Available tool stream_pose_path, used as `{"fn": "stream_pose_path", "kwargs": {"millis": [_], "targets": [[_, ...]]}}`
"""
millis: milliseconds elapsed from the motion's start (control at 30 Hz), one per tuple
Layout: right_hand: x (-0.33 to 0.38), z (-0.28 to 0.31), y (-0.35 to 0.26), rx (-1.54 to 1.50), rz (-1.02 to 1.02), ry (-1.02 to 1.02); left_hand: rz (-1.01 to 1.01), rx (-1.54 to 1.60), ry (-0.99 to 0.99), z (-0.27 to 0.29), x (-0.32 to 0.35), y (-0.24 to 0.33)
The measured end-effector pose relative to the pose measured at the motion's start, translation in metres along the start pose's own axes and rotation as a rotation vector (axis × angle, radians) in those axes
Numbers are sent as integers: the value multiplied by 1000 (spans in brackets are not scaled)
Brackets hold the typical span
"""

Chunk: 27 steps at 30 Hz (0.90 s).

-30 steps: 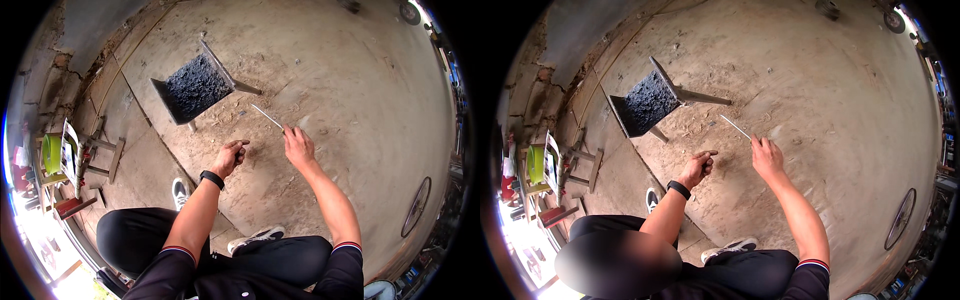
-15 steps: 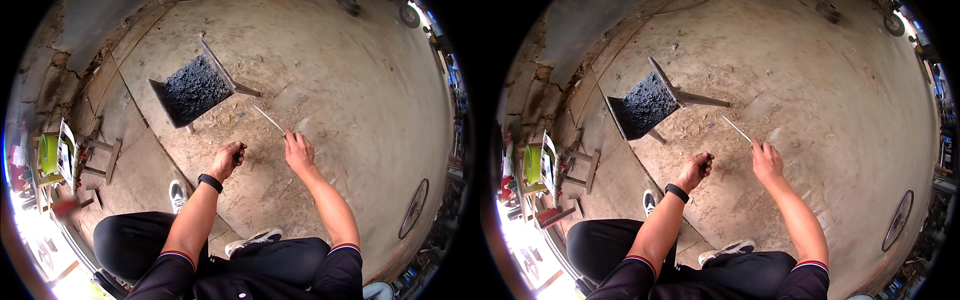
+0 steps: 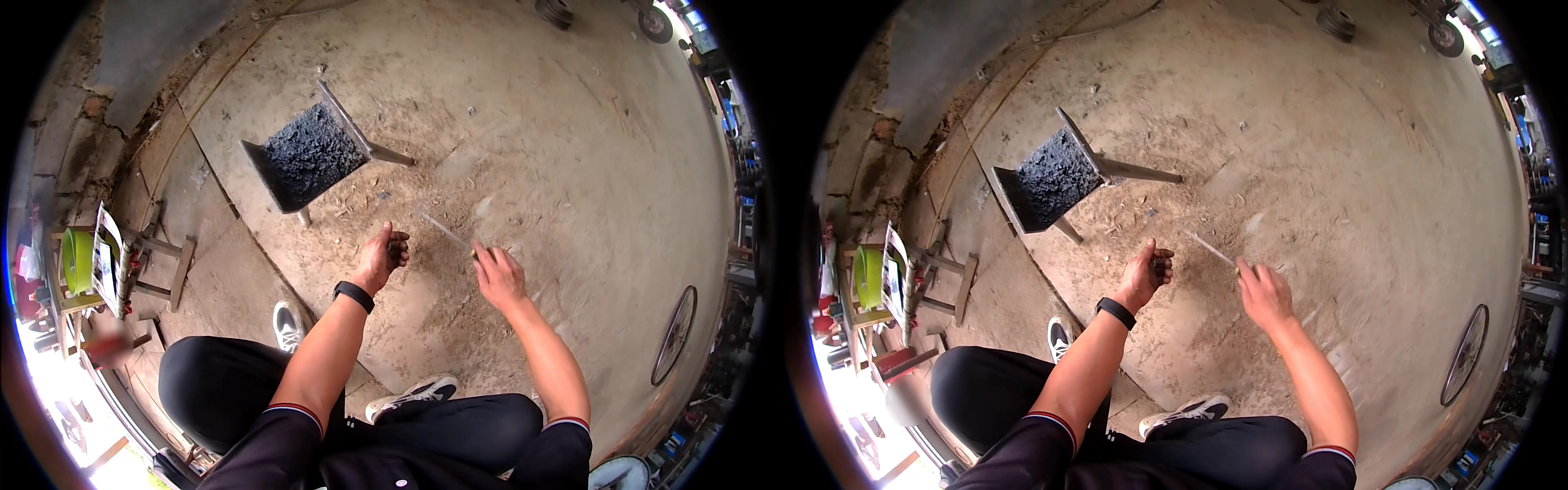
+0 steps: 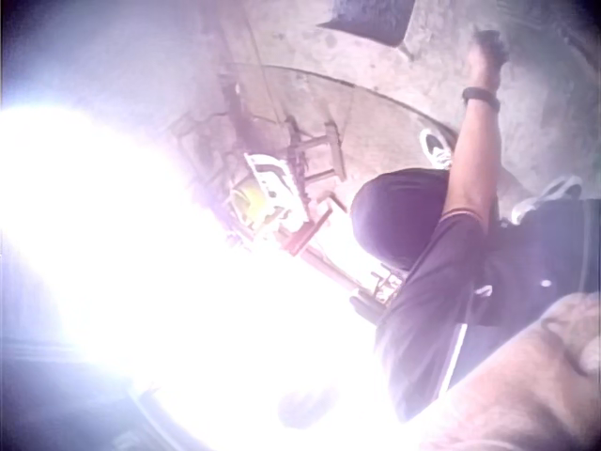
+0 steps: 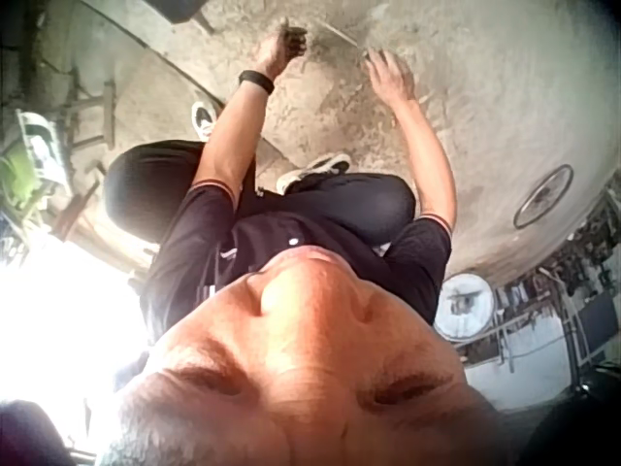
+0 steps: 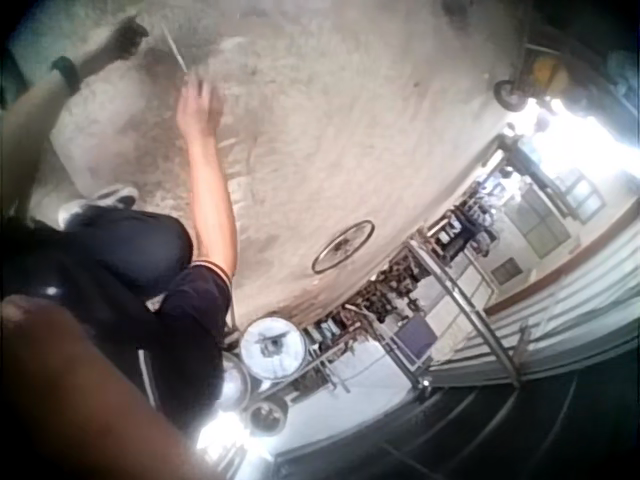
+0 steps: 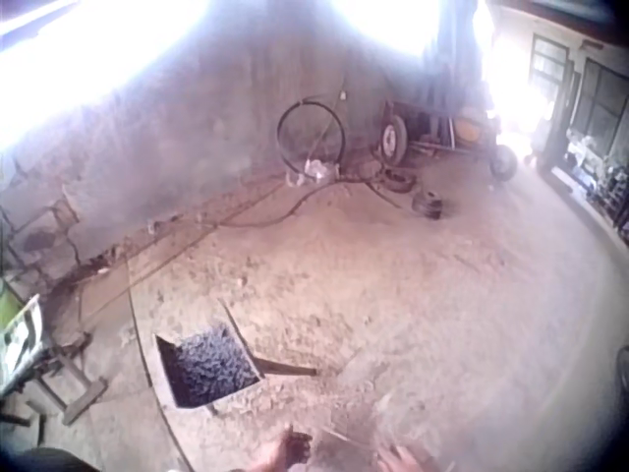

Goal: The person moves a large black cylindrical object and a metal sheet using a yellow hand pallet jack, then enters a workshop and scrapes the concrete floor with a screwdriver.

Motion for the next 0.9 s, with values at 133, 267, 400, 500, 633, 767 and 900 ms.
{"fn": "stream_pose_path", "kwargs": {"millis": [133, 267, 400, 500, 633, 767, 900], "targets": [[31, 38, -22, -14, 143, -15, 14, -366, -89, -22, 1, -6], [37, 72, -32, 88, 136, -81, -31, -919, -432, -65, 14, -24], [31, 115, -35, 212, 84, -196, -162, -1033, -614, -94, 29, -17], [29, 143, -37, 276, -17, -248, -102, -965, -629, -93, 40, -23], [10, 165, 6, 333, -389, -279, -10, -720, -520, -91, 37, -21], [-12, 142, 42, 189, -577, -115, 54, -755, -523, -98, 58, 3], [-31, 80, 72, 182, -711, 24, -357, -865, -630, -87, 43, 28]]}}
Point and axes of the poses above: each hand's wrist, its own x-axis away from the middle knuckle, its own z-axis out of the back of the hand, y = z × x, the point moved 9 cm from there along -x, towards the middle knuckle, and after that the axes turned 10 degrees about y, right-handed, at the moved point
